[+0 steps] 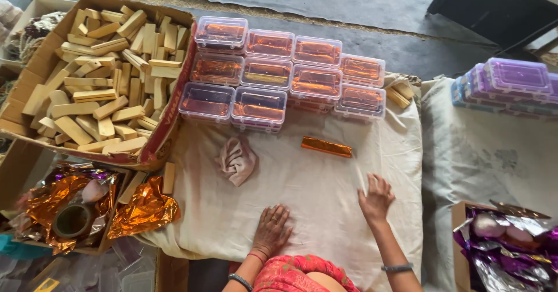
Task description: Packing wood-like items and small products into foil wrappers and plastic boxes.
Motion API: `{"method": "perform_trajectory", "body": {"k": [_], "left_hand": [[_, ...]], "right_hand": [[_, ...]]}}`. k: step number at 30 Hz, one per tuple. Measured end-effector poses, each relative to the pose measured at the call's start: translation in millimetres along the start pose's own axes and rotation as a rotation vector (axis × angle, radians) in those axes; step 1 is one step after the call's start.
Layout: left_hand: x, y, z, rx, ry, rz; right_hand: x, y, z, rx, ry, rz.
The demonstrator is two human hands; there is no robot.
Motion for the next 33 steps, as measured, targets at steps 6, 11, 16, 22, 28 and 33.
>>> {"method": "perform_trajectory", "body": {"k": [6, 11, 16, 22, 28, 33], "left_hand": [[0.5, -0.1, 3.5, 0.011, 0.013, 0.000], [1.5, -0.4, 6.0, 0.017, -0.005, -0.006], [2.3, -6.5, 8.2, -0.010, -0.005, -0.014], [11.0, -22.4, 11.3, 0.083, -0.056, -0.018], [30.3, -37.3, 15.4, 0.094, -0.085, 0.067], [46.0, -50.2, -2.9, 0.208, -0.114, 0.064]], "right_hand": [[-65.6, -66.1, 36.6, 0.003, 0.118, 0.051], [-39.1, -84.2, 30.6, -0.037, 0.115, -0.036], [-7.1, -72.7, 30.0, -0.020, 0.274, -0.171], [58.8, -30.0, 15.4, -0.081, 0.319, -0.276], [96.2, -8.2, 50.2, -0.037, 0.318, -0.336], [94.6, -11.8, 80.2, -0.091, 0.220, -0.291]]}}
Point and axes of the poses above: each hand's wrist, its own y-axis towards the middle knuckle, its own z-axis out of the palm, x = y × z, the point moved 3 cm from there along y, towards the middle knuckle
